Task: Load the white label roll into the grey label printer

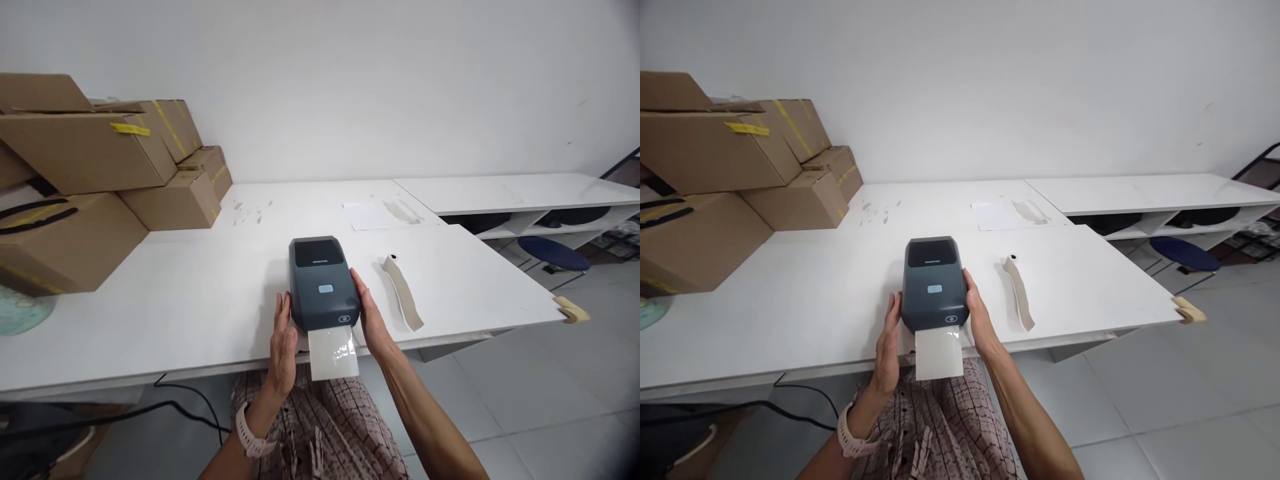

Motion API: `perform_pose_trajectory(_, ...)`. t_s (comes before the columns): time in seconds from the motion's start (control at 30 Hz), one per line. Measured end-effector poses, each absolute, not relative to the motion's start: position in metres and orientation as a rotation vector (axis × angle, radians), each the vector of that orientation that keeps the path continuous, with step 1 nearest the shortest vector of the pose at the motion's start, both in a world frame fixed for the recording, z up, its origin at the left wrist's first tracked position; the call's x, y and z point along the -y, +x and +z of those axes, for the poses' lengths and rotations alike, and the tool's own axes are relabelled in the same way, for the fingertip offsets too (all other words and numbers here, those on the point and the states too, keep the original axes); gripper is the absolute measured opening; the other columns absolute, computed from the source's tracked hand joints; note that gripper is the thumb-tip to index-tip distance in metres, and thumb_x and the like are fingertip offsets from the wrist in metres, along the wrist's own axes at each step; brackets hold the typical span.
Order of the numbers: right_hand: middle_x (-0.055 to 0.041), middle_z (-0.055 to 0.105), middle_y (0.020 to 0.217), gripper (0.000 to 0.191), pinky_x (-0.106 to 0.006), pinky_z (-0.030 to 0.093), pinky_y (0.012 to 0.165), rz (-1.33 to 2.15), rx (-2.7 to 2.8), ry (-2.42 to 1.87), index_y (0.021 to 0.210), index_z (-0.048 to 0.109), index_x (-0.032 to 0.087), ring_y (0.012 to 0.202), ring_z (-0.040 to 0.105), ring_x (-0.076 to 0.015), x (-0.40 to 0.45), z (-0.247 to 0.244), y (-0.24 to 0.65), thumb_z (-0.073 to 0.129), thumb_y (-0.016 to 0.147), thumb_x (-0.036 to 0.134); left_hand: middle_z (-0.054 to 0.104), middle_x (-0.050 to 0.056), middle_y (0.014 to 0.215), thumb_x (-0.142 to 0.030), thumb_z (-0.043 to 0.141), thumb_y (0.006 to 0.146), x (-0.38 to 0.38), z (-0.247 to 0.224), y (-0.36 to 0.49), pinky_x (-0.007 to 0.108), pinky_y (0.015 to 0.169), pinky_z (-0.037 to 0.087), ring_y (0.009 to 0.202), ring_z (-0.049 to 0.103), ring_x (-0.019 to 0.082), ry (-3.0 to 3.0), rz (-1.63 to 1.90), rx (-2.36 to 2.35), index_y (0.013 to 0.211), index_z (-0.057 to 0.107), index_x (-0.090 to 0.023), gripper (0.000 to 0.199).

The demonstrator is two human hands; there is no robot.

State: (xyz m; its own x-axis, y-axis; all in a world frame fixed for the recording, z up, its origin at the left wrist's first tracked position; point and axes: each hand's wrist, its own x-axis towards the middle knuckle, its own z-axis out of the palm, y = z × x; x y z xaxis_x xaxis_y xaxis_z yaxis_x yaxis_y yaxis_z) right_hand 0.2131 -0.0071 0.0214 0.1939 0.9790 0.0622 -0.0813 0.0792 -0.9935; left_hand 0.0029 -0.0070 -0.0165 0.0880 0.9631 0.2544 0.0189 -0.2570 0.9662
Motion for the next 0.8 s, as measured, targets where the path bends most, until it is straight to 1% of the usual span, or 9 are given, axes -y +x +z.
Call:
perform_pose_trajectory(0.1,0.0068,0.029,0.179,0.081,-0.048,0.017,0.139,1.043,1.042,-1.18,0.169,0.032,0.041,0.168,0.022,-0.0231,0.009,0.019,0.21,0.038,0.1,0.082,0.018,0.0,0.183,-0.065,0.041,0.106,0.008,-0.021,0.005,0.053,0.137,0.021,0.169,0.015,0.032,1.461,1.363,-1.027,0.167,0.039,-0.037,0.067)
perform_pose_trajectory(0.2,0.0067,0.027,0.18,0.08,-0.05,0.013,0.139,1.028,1.063,-1.192,0.168,0.032,0.042,0.169,0.02,-0.0243,0.01,0.023,0.211,0.04,0.099,0.082,0.018,-0.003,0.182,-0.063,0.04,0.107,0.007,-0.017,0.006,0.054,0.137,0.024,0.169,0.015,0.033,1.494,1.376,-1.03,0.166,0.039,-0.041,0.064)
perform_pose_trajectory(0.3,0.0049,0.029,0.179,0.081,-0.055,0.017,0.138,0.984,1.127,-1.189,0.168,0.033,0.042,0.168,0.022,-0.0278,0.006,0.038,0.217,0.04,0.099,0.082,0.021,-0.005,0.182,-0.06,0.039,0.109,-0.004,0.0,0.006,0.053,0.136,0.028,0.168,0.021,0.032,1.564,1.416,-0.974,0.166,0.039,-0.042,0.06)
perform_pose_trajectory(0.37,0.004,0.031,0.178,0.081,-0.057,0.022,0.137,0.917,1.185,-1.184,0.168,0.034,0.042,0.167,0.024,-0.03,-0.002,0.056,0.222,0.037,0.099,0.084,0.028,-0.001,0.18,-0.057,0.039,0.109,-0.023,0.018,0.006,0.053,0.136,0.03,0.167,0.025,0.032,1.624,1.475,-0.899,0.166,0.042,-0.037,0.06)
perform_pose_trajectory(0.5,0.0068,0.029,0.179,0.081,-0.059,0.026,0.134,0.681,1.317,-1.192,0.166,0.032,0.049,0.168,0.018,-0.0343,-0.04,0.106,0.224,0.036,0.096,0.088,0.042,0.005,0.174,-0.047,0.053,0.106,-0.082,0.046,0.005,0.051,0.136,0.027,0.165,0.031,0.031,1.67,1.482,-0.873,0.161,0.049,-0.03,0.058)
perform_pose_trajectory(0.57,0.0064,0.028,0.179,0.083,-0.058,0.026,0.133,0.599,1.363,-1.184,0.167,0.03,0.049,0.169,0.016,-0.0349,-0.067,0.129,0.224,0.034,0.095,0.09,0.037,0.006,0.176,-0.038,0.063,0.098,-0.111,0.047,0.005,0.054,0.135,0.025,0.165,0.029,0.033,1.64,1.358,-0.975,0.164,0.043,-0.03,0.07)
perform_pose_trajectory(0.67,0.0017,0.03,0.178,0.091,-0.054,0.025,0.134,0.561,1.37,-1.165,0.169,0.026,0.042,0.169,0.016,-0.0327,-0.108,0.152,0.224,0.029,0.093,0.093,0.027,0.011,0.18,-0.028,0.071,0.084,-0.137,0.032,0.005,0.058,0.134,0.025,0.167,0.023,0.036,1.536,1.091,-1.002,0.169,0.031,-0.028,0.095)
perform_pose_trajectory(0.73,-0.0004,0.029,0.178,0.094,-0.053,0.023,0.135,0.549,1.368,-1.173,0.169,0.027,0.037,0.169,0.015,-0.0323,-0.131,0.159,0.227,0.032,0.092,0.093,0.026,0.013,0.18,-0.03,0.075,0.08,-0.143,0.017,0.005,0.059,0.132,0.03,0.167,0.023,0.038,1.462,0.988,-0.97,0.171,0.025,-0.026,0.104)
perform_pose_trajectory(0.8,-0.0009,0.029,0.178,0.094,-0.053,0.021,0.135,0.543,1.375,-1.192,0.167,0.029,0.036,0.169,0.015,-0.0321,-0.151,0.161,0.231,0.036,0.092,0.092,0.025,0.013,0.18,-0.037,0.077,0.081,-0.143,0.006,0.003,0.058,0.13,0.035,0.166,0.024,0.039,1.426,0.963,-0.943,0.172,0.021,-0.028,0.107)
